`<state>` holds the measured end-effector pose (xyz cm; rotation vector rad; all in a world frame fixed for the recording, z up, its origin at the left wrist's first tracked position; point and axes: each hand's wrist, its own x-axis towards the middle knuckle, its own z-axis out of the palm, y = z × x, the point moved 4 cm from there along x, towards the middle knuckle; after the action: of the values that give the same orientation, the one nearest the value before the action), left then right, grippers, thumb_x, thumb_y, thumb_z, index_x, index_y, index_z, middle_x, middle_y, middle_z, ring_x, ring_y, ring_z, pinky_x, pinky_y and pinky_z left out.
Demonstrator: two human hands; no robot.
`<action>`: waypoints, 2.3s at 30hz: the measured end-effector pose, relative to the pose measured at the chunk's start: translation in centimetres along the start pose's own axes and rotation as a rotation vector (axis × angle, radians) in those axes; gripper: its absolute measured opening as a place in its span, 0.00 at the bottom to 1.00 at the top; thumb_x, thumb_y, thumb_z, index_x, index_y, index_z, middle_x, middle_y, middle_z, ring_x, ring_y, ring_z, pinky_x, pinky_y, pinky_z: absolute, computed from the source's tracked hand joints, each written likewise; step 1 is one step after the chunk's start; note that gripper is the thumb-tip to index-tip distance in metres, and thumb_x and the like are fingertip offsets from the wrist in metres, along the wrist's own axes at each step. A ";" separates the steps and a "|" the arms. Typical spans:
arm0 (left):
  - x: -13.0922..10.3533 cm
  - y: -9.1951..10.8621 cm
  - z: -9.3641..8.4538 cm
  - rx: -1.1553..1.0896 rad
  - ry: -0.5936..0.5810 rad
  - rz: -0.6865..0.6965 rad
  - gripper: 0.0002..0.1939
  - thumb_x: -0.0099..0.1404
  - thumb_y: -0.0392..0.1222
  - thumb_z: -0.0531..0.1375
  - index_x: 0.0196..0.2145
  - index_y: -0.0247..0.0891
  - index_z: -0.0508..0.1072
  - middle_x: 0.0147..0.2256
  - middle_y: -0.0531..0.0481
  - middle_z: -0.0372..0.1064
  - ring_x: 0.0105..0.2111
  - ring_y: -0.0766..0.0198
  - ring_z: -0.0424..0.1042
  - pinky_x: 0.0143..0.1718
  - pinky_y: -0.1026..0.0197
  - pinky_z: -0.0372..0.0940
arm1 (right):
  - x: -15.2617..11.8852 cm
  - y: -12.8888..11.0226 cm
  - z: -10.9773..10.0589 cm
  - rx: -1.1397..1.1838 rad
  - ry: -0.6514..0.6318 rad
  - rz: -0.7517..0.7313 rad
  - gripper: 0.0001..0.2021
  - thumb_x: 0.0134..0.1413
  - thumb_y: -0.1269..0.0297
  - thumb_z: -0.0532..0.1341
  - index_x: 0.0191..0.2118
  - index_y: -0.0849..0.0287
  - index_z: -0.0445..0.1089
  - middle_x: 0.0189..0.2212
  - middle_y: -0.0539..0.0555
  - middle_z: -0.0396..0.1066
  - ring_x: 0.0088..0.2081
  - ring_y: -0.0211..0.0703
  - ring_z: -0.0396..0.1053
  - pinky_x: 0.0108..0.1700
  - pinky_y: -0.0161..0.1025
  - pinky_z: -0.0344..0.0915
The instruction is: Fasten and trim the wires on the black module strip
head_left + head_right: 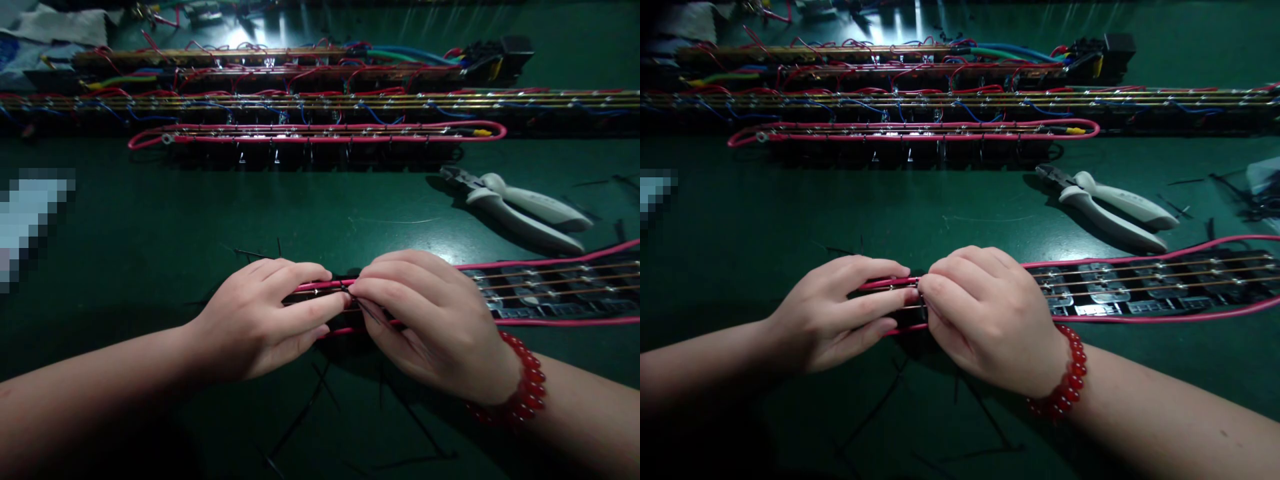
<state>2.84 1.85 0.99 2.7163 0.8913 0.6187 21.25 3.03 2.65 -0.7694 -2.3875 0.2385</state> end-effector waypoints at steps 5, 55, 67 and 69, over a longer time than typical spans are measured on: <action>-0.2 0.0 0.0 0.002 -0.030 -0.021 0.19 0.70 0.42 0.56 0.57 0.41 0.67 0.53 0.39 0.68 0.47 0.53 0.71 0.44 0.52 0.68 | 0.1 0.0 -0.1 -0.012 0.005 0.016 0.05 0.57 0.73 0.60 0.40 0.60 0.68 0.34 0.55 0.74 0.36 0.43 0.70 0.37 0.42 0.68; 0.2 -0.5 0.0 -0.176 -0.034 -0.044 0.17 0.69 0.36 0.57 0.54 0.36 0.69 0.48 0.44 0.72 0.44 0.58 0.69 0.45 0.55 0.65 | 0.3 -0.1 0.4 -0.099 -0.096 0.022 0.05 0.60 0.71 0.58 0.39 0.65 0.71 0.36 0.57 0.75 0.35 0.45 0.70 0.35 0.42 0.66; 0.3 -0.4 -0.2 -0.178 -0.073 -0.087 0.15 0.70 0.37 0.56 0.54 0.37 0.68 0.48 0.45 0.71 0.44 0.58 0.69 0.45 0.54 0.65 | 0.3 -0.1 0.4 -0.098 -0.115 0.038 0.06 0.62 0.68 0.56 0.38 0.62 0.70 0.36 0.57 0.76 0.36 0.44 0.70 0.35 0.41 0.67; 0.3 -0.4 -0.2 -0.178 -0.068 -0.079 0.16 0.69 0.37 0.56 0.54 0.37 0.68 0.48 0.45 0.71 0.44 0.58 0.69 0.45 0.54 0.65 | 0.3 -0.1 0.4 -0.099 -0.113 0.038 0.06 0.62 0.69 0.56 0.38 0.62 0.70 0.36 0.57 0.76 0.35 0.44 0.70 0.35 0.41 0.67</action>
<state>2.76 2.39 1.10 2.5154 0.8780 0.5585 20.76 3.16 2.54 -0.8686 -2.5088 0.1849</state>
